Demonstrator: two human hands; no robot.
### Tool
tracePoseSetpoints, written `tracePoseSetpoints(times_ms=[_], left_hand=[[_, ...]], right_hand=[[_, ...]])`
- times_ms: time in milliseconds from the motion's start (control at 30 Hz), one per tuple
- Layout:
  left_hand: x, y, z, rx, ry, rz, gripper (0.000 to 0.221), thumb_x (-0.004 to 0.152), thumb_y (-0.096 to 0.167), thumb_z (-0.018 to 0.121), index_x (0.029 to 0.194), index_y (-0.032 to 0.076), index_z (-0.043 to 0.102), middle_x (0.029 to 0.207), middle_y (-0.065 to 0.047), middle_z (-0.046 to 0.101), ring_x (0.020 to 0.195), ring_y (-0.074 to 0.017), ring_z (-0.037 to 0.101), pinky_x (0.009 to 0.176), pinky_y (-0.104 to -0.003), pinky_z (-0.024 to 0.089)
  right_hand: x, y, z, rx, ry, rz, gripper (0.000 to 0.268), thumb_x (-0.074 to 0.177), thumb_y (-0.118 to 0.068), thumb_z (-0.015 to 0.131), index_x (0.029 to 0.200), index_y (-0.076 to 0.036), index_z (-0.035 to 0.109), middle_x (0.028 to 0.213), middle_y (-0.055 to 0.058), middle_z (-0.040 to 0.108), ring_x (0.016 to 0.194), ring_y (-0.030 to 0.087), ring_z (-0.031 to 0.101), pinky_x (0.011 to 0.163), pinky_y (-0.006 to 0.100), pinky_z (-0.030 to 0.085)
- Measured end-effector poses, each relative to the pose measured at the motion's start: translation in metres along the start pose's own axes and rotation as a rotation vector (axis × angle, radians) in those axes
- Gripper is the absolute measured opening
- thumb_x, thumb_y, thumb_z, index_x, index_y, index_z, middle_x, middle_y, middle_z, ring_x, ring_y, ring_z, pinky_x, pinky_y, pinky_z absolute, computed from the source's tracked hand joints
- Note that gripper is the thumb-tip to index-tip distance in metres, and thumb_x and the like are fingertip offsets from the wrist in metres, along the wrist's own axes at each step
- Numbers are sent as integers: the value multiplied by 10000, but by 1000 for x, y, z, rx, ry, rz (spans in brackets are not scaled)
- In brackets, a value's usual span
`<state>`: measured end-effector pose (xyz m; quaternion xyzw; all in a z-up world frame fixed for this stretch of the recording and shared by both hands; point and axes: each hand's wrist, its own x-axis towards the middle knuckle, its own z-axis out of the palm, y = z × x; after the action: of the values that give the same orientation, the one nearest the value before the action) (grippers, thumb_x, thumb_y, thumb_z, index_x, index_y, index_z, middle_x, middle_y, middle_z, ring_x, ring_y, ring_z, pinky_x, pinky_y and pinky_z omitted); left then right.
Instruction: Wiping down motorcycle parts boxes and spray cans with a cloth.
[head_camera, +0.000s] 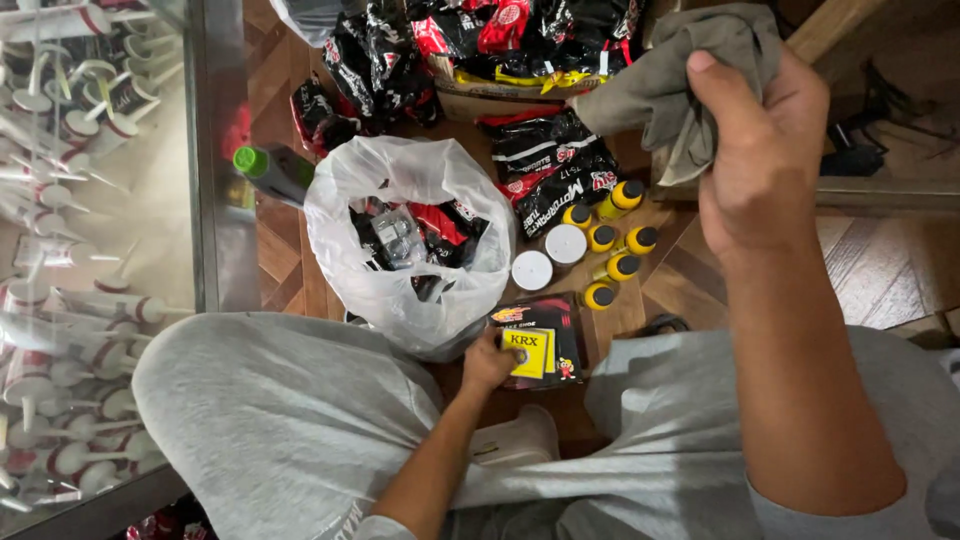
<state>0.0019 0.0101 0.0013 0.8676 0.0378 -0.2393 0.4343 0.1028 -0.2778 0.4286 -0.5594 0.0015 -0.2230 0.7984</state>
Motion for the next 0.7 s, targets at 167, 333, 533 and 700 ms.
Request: tracePoseSetpoints(times_ms=[167, 333, 533, 700], left_hand=[[-13, 28, -3, 145, 51, 70, 402, 772, 223, 773, 1137, 89, 671, 1002, -241, 730, 983, -435, 695, 846, -525, 565], [-28, 71, -19, 204, -5, 21, 455, 792, 237, 762, 1178, 87, 575, 1018, -248, 718, 982, -467, 683, 853, -556, 546], [-33, 92, -26, 296, -74, 9, 513, 833, 243, 755, 1250, 105, 491, 1050, -265, 706, 993, -492, 673, 881, -569, 538], [-35, 87, -20, 310, -113, 69, 703, 824, 265, 777, 1444, 171, 460, 1337, -255, 573, 1075, -500, 638, 915, -547, 543]], right_hand=[[-2, 1, -3, -32, -13, -15, 104, 1078, -14, 646, 1172, 14, 682, 1099, 47, 712, 1010, 126, 651, 988, 275, 519], [-3, 1, 3, -21, -7, 7, 115, 1040, -23, 643, 1149, -5, 676, 1095, 27, 708, 1021, 115, 657, 1002, 277, 530], [-4, 7, -7, 43, -63, -13, 120, 1110, -12, 654, 1224, 13, 680, 1126, 60, 720, 1027, 135, 670, 1007, 285, 536], [-5, -2, 3, -27, -18, -1, 121, 1051, -27, 637, 1156, -1, 693, 1108, 41, 721, 1039, 127, 677, 1032, 294, 542]])
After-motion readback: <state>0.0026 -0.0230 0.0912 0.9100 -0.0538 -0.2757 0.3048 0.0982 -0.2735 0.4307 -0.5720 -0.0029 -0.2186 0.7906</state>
